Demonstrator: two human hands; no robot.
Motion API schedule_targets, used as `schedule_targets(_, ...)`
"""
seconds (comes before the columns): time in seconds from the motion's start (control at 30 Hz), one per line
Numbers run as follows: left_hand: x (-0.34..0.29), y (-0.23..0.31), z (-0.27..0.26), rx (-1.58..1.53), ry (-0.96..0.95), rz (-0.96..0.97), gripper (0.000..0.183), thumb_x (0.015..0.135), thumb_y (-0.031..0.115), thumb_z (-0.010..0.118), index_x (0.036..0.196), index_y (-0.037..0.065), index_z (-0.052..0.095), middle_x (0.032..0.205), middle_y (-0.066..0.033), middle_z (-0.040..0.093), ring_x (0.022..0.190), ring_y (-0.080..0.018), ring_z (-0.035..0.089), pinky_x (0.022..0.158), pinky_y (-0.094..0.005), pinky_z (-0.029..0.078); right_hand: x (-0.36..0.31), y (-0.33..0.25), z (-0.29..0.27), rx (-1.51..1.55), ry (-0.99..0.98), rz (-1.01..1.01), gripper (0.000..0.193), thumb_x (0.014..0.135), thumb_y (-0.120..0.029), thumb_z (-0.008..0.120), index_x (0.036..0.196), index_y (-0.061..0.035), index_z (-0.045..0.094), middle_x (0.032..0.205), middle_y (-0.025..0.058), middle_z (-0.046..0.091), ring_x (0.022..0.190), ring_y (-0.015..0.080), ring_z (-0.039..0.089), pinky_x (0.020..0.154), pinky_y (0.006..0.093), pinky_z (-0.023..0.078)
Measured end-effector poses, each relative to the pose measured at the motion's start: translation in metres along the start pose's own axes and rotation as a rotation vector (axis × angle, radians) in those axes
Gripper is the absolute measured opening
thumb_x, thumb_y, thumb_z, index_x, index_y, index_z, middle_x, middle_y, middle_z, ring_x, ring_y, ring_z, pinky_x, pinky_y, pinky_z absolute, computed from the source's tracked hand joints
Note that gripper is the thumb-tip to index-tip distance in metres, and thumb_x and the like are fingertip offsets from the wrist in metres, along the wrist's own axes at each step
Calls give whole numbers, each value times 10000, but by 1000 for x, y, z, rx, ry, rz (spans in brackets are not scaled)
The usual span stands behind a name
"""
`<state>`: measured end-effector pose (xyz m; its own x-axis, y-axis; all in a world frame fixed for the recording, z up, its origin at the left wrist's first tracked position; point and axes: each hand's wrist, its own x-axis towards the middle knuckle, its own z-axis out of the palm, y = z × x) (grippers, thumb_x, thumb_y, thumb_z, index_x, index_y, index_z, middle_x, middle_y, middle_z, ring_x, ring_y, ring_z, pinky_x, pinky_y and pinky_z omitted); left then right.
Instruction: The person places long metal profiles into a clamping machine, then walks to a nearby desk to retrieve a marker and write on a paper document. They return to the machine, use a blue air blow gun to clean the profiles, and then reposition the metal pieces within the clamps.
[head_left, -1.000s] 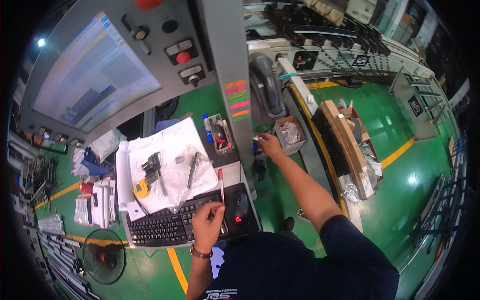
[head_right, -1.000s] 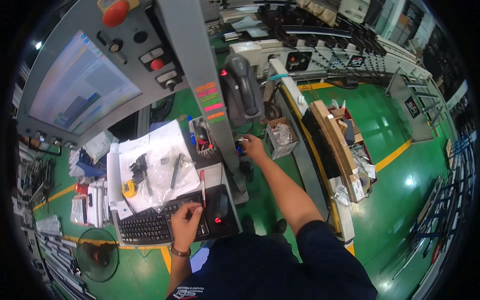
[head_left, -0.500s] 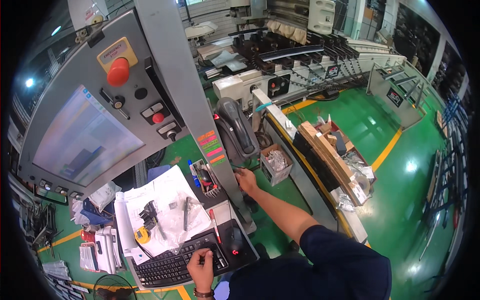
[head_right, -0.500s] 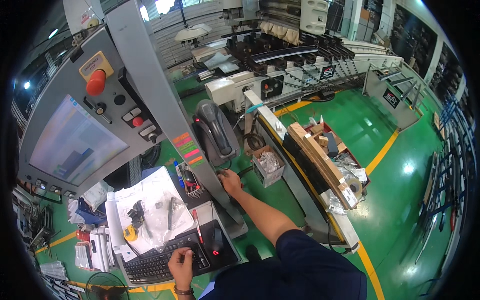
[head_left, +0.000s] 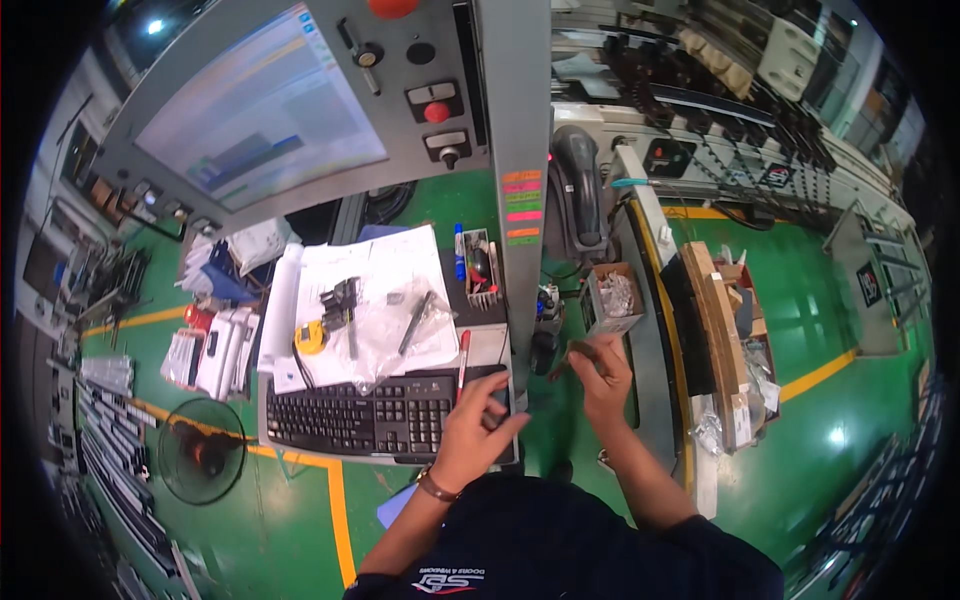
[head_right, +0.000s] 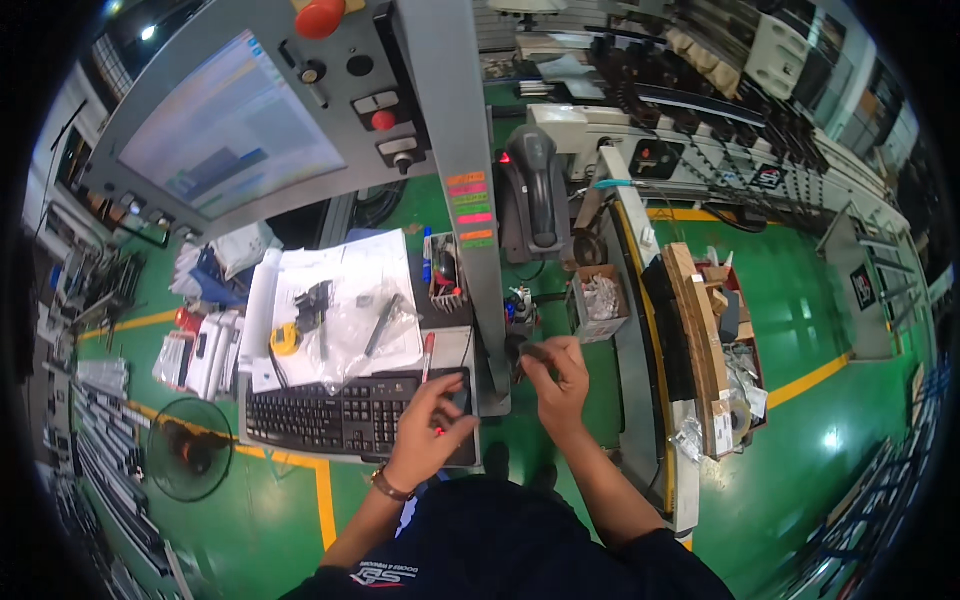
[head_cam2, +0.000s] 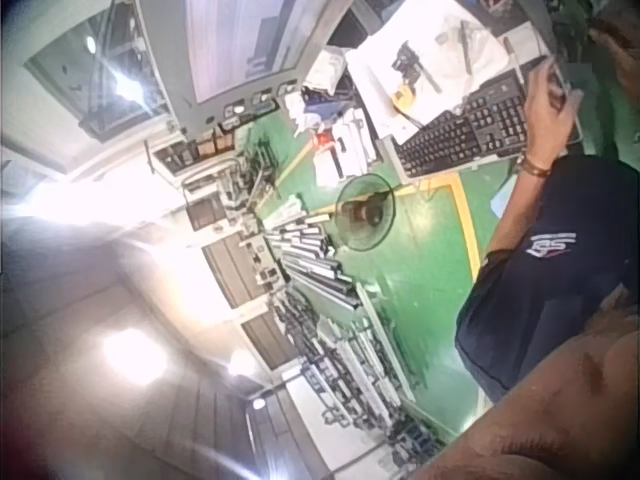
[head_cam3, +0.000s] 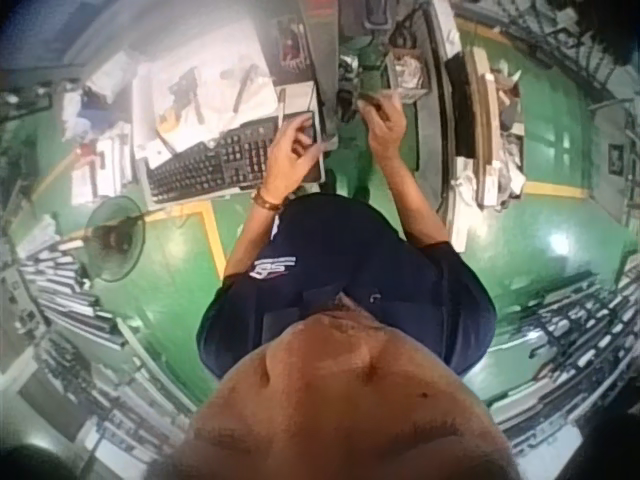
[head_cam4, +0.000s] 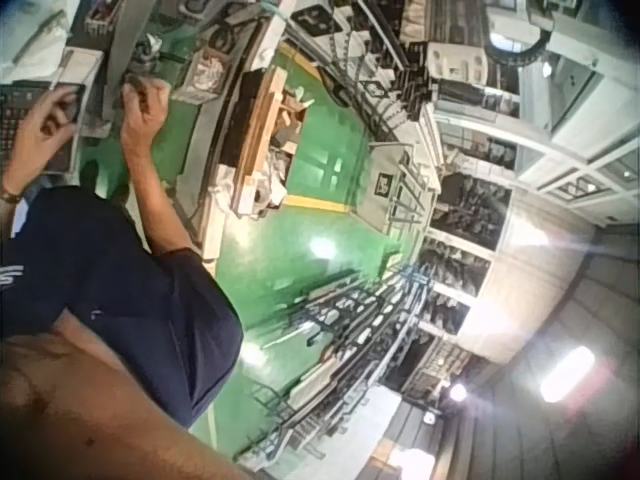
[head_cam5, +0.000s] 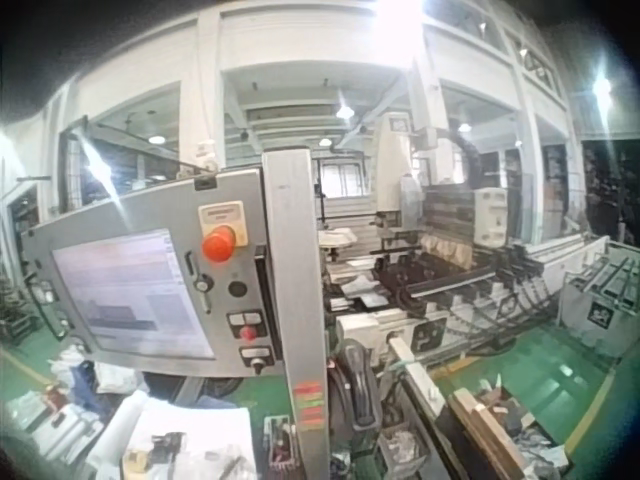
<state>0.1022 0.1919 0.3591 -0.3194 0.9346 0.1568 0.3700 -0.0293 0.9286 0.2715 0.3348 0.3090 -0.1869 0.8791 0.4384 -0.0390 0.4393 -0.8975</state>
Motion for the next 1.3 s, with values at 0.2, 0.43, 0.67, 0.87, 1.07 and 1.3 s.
schedule_targets(0.2, 2, 33, 50, 64, -236, -22, 710, 818, 181, 836, 1436, 34, 519, 1058, -130, 677, 770, -163, 633, 722, -319, 547, -32, -37, -39, 228, -271, 273, 257, 848, -72, 814, 1058, 22, 700, 946, 31, 660, 818, 109, 617, 732, 250, 490)
schedule_targets(0.43, -1, 34, 68, -89, -253, -165, 463, 904, 81, 741, 1336, 9, 592, 925, -35, 723, 785, -101, 688, 685, -278, 551, -59, -30, -72, 305, -347, 316, 344, 948, -120, 724, 1240, 8, 595, 1061, 60, 661, 976, 140, 624, 830, 270, 522)
schedule_targets(0.67, 49, 33, 12, -505, -422, -308, 503, 930, 30, 721, 1397, 18, 535, 986, -47, 717, 828, -89, 692, 682, -220, 563, -59, -62, -77, 343, -584, 676, 335, 1001, -144, 625, 1298, 8, 593, 1038, 61, 659, 926, 124, 636, 765, 269, 511)
schedule_targets(0.87, 193, -42, -71, -103, 65, -56, 253, 994, 250, 647, 1094, 20, 685, 847, -50, 678, 603, -118, 644, 554, -247, 521, -47, -58, -48, 313, -132, 503, 257, 946, 7, 534, 1177, 41, 639, 887, 65, 655, 722, 103, 584, 660, 256, 482)
schedule_targets(1.07, 323, -154, -87, 484, -28, -307, 384, 878, 356, 740, 1032, 5, 755, 979, -239, 744, 948, -371, 726, 902, -449, 547, -48, -58, -19, 330, 40, 531, 210, 896, -2, 569, 1079, 54, 657, 786, 78, 639, 659, 137, 576, 629, 274, 475)
schedule_targets(1.3, 365, -152, -69, 717, -213, -432, 525, 869, 421, 739, 1129, -35, 724, 1166, -251, 701, 1114, -404, 680, 967, -452, 534, -58, -63, -3, 358, 96, 576, 192, 899, -52, 626, 1060, 50, 653, 771, 83, 628, 635, 148, 569, 608, 282, 473)
